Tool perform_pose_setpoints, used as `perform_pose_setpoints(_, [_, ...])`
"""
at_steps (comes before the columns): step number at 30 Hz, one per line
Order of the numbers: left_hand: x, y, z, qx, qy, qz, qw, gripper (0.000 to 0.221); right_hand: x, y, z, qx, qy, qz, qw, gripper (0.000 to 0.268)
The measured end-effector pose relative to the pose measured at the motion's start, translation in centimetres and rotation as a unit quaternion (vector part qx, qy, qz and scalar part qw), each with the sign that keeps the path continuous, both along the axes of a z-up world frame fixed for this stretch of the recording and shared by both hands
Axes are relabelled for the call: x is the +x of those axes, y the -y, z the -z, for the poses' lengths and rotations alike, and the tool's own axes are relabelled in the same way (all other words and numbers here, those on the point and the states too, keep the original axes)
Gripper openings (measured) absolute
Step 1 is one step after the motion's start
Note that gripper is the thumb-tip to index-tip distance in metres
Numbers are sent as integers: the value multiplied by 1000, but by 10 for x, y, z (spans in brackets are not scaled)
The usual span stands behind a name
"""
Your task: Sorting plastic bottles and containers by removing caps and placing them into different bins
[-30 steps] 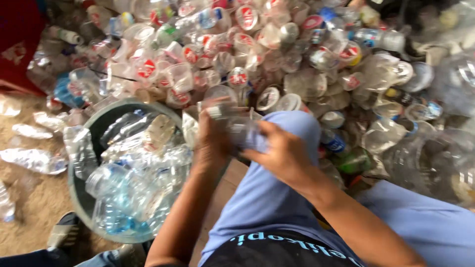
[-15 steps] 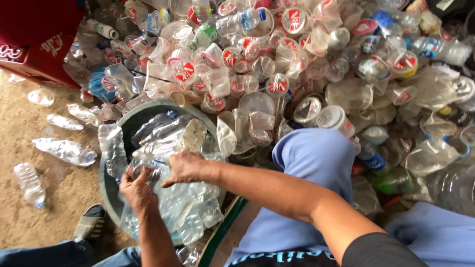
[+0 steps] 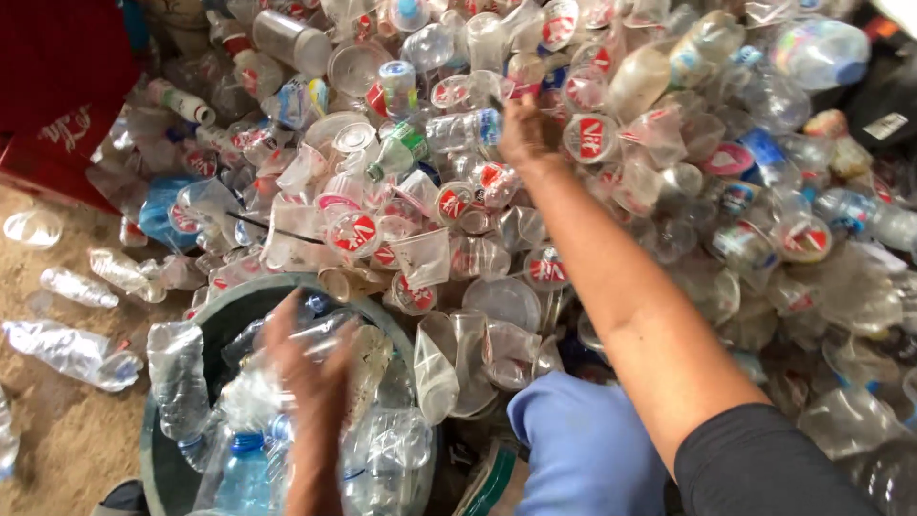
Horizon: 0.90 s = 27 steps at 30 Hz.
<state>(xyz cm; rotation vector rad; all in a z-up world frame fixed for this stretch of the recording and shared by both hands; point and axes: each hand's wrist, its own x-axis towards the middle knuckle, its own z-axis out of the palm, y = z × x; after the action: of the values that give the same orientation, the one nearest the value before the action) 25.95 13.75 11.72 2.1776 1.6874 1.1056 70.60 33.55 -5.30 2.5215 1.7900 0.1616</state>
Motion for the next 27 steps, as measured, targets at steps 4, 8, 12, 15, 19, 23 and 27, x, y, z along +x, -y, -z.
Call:
perform_pose_setpoints(4, [149, -34, 6, 19, 13, 143, 989, 76, 33, -31, 91, 160, -67, -11, 985, 26])
perform_pose_setpoints(8, [239, -16, 19, -8, -25, 221, 975, 74, 32, 10, 31, 154, -98, -22, 983, 23])
perform_pose_setpoints(12, [250, 9, 32, -102, -35, 247, 963, 74, 14, 64, -56, 108, -219, 34, 969, 43])
perform_pose_setpoints(15, [256, 20, 42, 5, -156, 200, 967, 84, 40, 141, -79, 125, -208, 56, 969, 52])
perform_pose_setpoints(19, [306, 45, 7, 21, -176, 282, 943, 119, 58, 306, -185, 220, -264, 31, 939, 48])
perform_pose_setpoints(23, [382, 121, 10, 106, -115, 425, 892, 120, 55, 465, -275, 234, -262, 132, 927, 36])
perform_pose_setpoints(27, [418, 223, -8, -108, -121, 590, 791, 100, 61, 607, -289, 231, -205, 249, 918, 30])
